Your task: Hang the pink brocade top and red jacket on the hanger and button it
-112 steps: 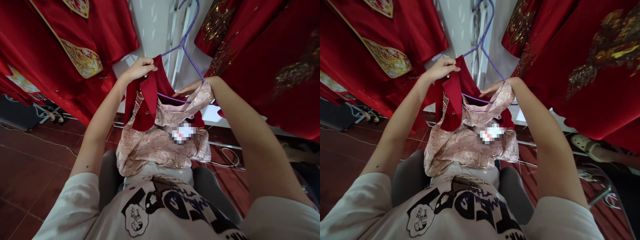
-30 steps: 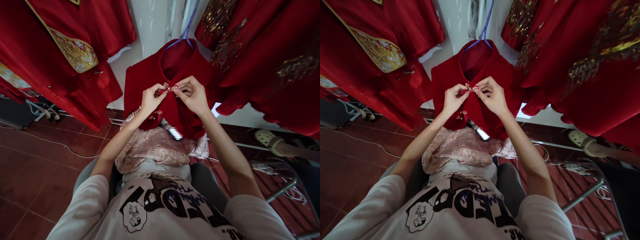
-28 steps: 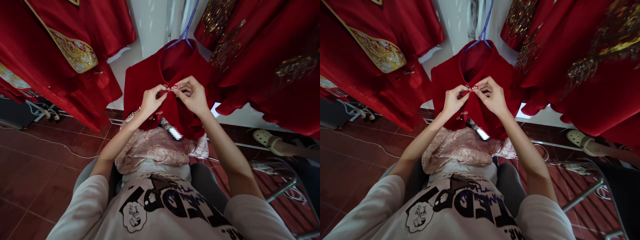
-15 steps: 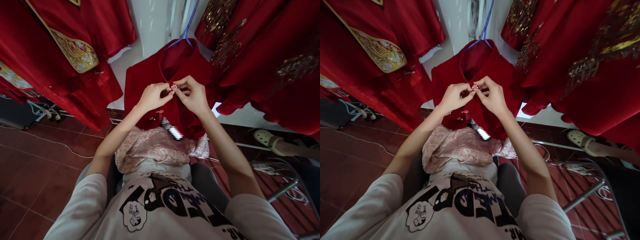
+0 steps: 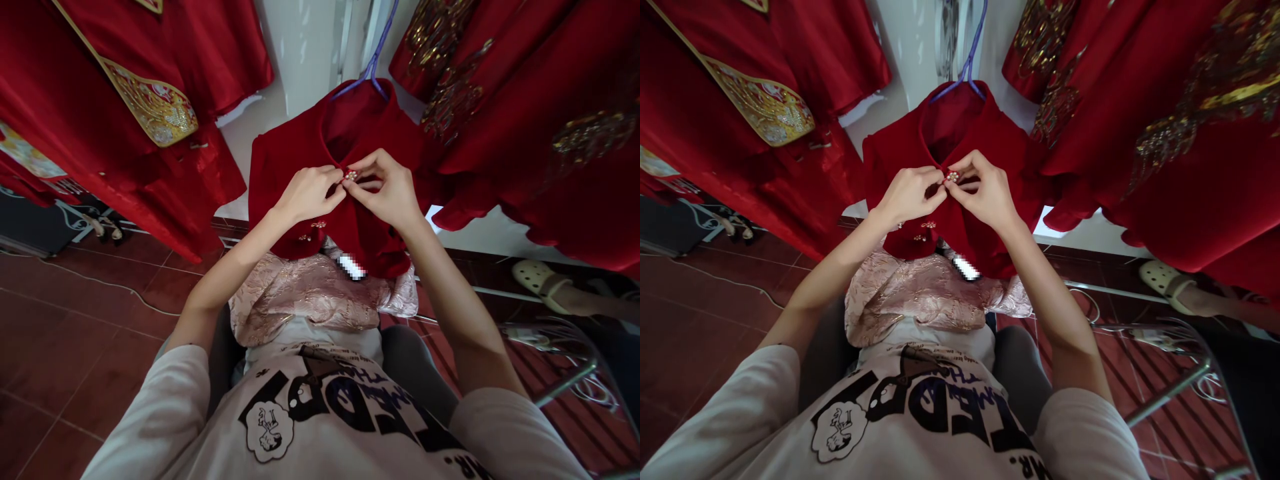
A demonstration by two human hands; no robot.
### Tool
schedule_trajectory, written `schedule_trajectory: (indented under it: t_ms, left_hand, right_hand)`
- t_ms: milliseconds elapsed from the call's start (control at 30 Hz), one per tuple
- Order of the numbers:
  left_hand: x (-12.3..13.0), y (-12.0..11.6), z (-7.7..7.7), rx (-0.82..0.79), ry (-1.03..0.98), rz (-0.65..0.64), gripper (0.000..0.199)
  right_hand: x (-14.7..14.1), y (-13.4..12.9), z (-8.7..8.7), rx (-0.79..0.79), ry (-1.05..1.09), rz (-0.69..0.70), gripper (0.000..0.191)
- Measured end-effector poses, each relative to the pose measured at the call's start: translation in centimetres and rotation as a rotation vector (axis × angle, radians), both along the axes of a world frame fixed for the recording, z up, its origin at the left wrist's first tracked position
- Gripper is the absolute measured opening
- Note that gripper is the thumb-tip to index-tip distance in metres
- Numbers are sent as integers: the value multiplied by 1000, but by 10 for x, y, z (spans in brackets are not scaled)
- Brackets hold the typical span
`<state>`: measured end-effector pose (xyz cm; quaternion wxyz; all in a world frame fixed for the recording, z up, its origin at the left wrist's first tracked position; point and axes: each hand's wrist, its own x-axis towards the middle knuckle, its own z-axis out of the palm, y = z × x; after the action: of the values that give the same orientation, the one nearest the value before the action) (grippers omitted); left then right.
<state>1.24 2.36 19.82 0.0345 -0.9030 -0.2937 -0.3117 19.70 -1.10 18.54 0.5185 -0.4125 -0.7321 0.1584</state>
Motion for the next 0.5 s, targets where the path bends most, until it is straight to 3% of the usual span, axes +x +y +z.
schedule_trajectory:
  t_ms: [500]
  left_hand:
    - [-3,19,12,95,256,-75,26]
  right_hand:
    - [0,6,1,-6,-57,18,41]
